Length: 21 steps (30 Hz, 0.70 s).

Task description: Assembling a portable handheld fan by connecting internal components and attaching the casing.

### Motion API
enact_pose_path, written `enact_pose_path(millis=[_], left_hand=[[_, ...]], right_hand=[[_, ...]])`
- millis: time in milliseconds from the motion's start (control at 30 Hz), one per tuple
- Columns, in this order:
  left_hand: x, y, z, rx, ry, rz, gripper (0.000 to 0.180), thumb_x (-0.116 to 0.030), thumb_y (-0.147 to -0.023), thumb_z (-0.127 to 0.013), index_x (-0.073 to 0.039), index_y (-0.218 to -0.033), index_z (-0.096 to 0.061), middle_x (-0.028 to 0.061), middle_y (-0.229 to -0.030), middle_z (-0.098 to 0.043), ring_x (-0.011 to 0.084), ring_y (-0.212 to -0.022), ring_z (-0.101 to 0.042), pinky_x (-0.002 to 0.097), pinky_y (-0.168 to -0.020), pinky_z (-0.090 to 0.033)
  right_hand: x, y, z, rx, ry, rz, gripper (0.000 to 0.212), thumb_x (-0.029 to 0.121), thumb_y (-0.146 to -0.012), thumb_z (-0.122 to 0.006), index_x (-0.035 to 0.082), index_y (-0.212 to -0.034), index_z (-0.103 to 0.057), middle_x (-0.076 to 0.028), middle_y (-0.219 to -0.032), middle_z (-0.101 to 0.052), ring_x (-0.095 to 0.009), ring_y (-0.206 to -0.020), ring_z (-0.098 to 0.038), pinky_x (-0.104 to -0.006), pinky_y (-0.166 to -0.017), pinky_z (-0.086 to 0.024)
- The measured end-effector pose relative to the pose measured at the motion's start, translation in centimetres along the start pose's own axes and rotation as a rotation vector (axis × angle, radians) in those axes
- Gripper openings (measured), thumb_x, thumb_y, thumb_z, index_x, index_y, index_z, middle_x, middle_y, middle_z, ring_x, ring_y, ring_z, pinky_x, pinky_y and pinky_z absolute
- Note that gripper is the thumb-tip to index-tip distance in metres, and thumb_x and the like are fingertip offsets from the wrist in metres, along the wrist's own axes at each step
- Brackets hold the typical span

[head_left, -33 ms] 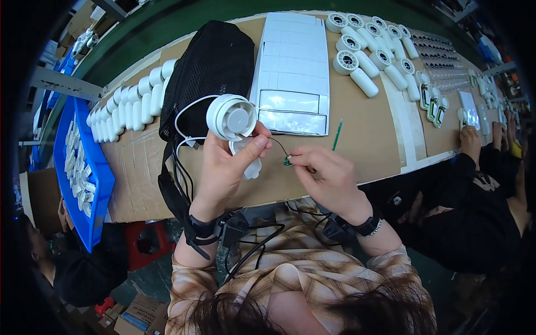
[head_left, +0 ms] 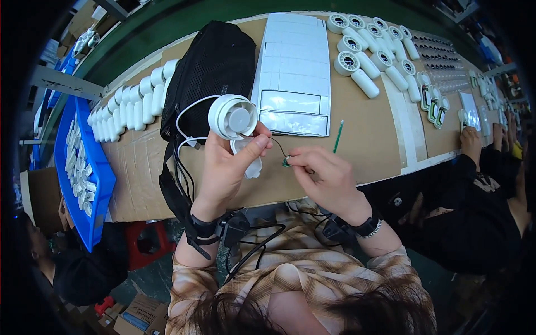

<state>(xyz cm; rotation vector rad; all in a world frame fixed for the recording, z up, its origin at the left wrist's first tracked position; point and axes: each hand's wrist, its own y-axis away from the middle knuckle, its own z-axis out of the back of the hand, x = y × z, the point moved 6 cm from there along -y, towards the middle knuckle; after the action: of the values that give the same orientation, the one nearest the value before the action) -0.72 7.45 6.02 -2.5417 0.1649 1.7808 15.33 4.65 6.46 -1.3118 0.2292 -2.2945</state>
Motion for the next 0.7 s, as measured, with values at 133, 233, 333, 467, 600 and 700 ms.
enact_pose_path(millis=[133,233,333,467,600,700], left_hand=[[0.7,0.0,0.6,-0.04,-0.01,0.039,0.036,-0.003,-0.083,-0.063,-0.003,-0.114,-0.045,0.0082,-0.093,-0.06,0.0136,-0.082,-0.06,0.0239,-0.068,-0.048],[2.1,0.5,1.6,-0.074,0.018,0.083,0.037,-0.002,-0.082,-0.063,-0.003,-0.114,-0.045,0.008,-0.092,-0.06,0.0135,-0.081,-0.06,0.0242,-0.068,-0.049],[2.7,1.1,2.0,-0.098,0.061,0.127,0.036,-0.001,-0.082,-0.062,-0.003,-0.114,-0.045,0.008,-0.091,-0.059,0.0136,-0.08,-0.06,0.0244,-0.068,-0.049],[3.5,1.4,2.3,-0.092,0.183,0.207,0.033,-0.002,-0.084,-0.059,-0.002,-0.113,-0.045,0.0089,-0.09,-0.059,0.0144,-0.078,-0.06,0.0244,-0.067,-0.05],[4.1,1.6,2.2,-0.026,0.335,0.278,0.025,-0.005,-0.087,-0.051,-0.001,-0.11,-0.045,0.0114,-0.087,-0.059,0.0166,-0.074,-0.061,0.0248,-0.063,-0.051],[4.0,1.6,2.0,0.025,0.364,0.272,0.021,-0.008,-0.089,-0.043,0.0,-0.108,-0.045,0.0144,-0.087,-0.059,0.019,-0.073,-0.061,0.0263,-0.06,-0.053]], right_hand=[[0.4,0.0,-0.4,0.019,0.041,0.093,0.017,-0.004,-0.075,-0.064,0.004,-0.089,-0.064,-0.01,-0.092,-0.063,-0.016,-0.075,-0.064,-0.0259,-0.061,-0.053],[-0.4,0.4,-1.2,0.047,0.027,0.138,0.02,-0.003,-0.075,-0.064,0.004,-0.093,-0.063,-0.009,-0.088,-0.062,-0.016,-0.074,-0.063,-0.0258,-0.06,-0.052],[-0.8,0.5,-1.8,0.081,-0.037,0.078,0.024,-0.003,-0.074,-0.064,0.004,-0.098,-0.062,-0.008,-0.085,-0.061,-0.015,-0.072,-0.062,-0.0258,-0.059,-0.051],[-1.2,0.4,-2.2,0.167,-0.145,-0.105,0.031,-0.003,-0.073,-0.064,0.003,-0.104,-0.06,-0.008,-0.083,-0.059,-0.015,-0.069,-0.06,-0.0257,-0.059,-0.05],[-0.8,0.4,-2.4,0.25,-0.107,-0.093,0.036,-0.004,-0.072,-0.063,0.001,-0.107,-0.058,-0.008,-0.084,-0.057,-0.016,-0.067,-0.059,-0.0259,-0.058,-0.05],[-0.1,0.6,-2.3,0.244,-0.058,0.012,0.036,-0.004,-0.071,-0.062,0.0,-0.106,-0.058,-0.009,-0.085,-0.057,-0.017,-0.067,-0.059,-0.0267,-0.058,-0.049]])
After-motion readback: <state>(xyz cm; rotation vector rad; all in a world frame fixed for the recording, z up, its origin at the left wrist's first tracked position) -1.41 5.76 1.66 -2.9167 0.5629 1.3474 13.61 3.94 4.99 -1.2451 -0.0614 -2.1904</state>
